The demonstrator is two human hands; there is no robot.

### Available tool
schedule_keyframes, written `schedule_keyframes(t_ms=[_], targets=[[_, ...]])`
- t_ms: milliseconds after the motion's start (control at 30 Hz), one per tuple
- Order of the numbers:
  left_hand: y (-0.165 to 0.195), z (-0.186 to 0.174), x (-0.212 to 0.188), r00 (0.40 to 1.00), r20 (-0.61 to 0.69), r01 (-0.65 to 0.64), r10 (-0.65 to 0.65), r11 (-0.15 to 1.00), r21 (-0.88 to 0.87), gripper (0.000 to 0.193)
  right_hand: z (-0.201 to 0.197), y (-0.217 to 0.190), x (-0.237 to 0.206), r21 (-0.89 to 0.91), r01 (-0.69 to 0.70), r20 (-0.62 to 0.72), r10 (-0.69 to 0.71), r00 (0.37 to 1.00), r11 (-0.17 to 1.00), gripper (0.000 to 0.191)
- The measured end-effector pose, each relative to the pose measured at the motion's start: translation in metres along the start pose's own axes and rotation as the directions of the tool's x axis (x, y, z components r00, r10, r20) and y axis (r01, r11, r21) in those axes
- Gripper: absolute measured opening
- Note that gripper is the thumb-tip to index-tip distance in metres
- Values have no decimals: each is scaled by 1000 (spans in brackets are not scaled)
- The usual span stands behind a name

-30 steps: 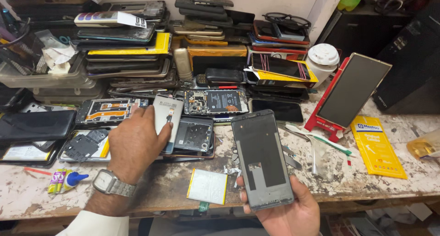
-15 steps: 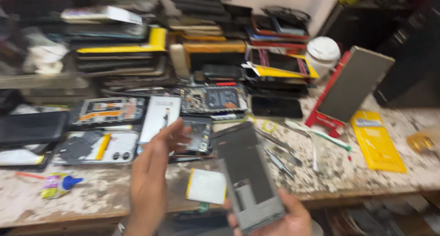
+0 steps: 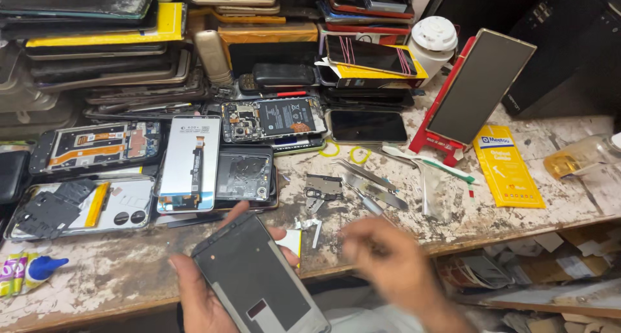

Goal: The person disassembles a smartphone, removes the back cover, and uses a metal tool to scrape residue from the interior. They then wipe the surface with a cloth and apply adhesive along the edges of the phone frame using a small tube. The person continues to scrape and clean the frame while handling various tools and components on a cluttered workbench.

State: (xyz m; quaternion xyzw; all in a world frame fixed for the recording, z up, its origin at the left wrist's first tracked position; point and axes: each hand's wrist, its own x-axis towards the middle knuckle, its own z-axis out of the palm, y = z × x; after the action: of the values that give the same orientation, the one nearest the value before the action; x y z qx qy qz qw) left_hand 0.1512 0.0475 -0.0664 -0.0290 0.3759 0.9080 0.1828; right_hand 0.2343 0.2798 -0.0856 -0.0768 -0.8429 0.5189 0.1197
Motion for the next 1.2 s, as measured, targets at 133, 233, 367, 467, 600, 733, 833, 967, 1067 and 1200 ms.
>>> schedule_keyframes(t_ms=[133, 233, 367, 467, 600, 733, 833, 967, 1067, 1200], targets=[[-5, -1, -5, 995, 73, 65, -61, 997, -49, 94, -41, -11, 60, -578, 122, -169, -265, 950, 807, 20], [-15, 1, -6, 983, 148, 129, -106, 979, -158, 89, -42, -16, 90, -699, 164, -47, -272, 961, 697, 21], [-23, -3, -7, 975, 178, 173, -135, 960, -220, 85, -31, -15, 108, -736, 118, 11, -162, 987, 667, 23], [-22, -9, -6, 973, 188, 166, -131, 969, -185, 85, -27, -8, 112, -720, 100, -1, -146, 989, 687, 21], [-19, -10, -4, 954, 234, 242, -186, 941, -237, 84, -29, 2, 110, -689, 93, -43, -169, 985, 718, 20], [-15, -11, -5, 927, 284, 321, -247, 913, -253, 82, -30, -2, 103, -590, 47, -138, -157, 978, 806, 16], [-15, -15, -5, 907, 308, 363, -286, 903, -230, 81, -22, -15, 87, -246, 91, -330, -171, 928, 965, 21], [-24, -23, -4, 882, 336, 411, -330, 888, -205, 80, -2, -30, 41, -164, 158, -207, -191, 960, 974, 23], [-33, -29, -2, 874, 291, 443, -390, 885, -144, 81, 15, -29, 13, -263, 287, -73, -316, 946, 921, 24], [-41, -32, 0, 855, 286, 488, -433, 858, -160, 79, 24, -24, 3, -343, 411, -46, -452, 891, 845, 25]])
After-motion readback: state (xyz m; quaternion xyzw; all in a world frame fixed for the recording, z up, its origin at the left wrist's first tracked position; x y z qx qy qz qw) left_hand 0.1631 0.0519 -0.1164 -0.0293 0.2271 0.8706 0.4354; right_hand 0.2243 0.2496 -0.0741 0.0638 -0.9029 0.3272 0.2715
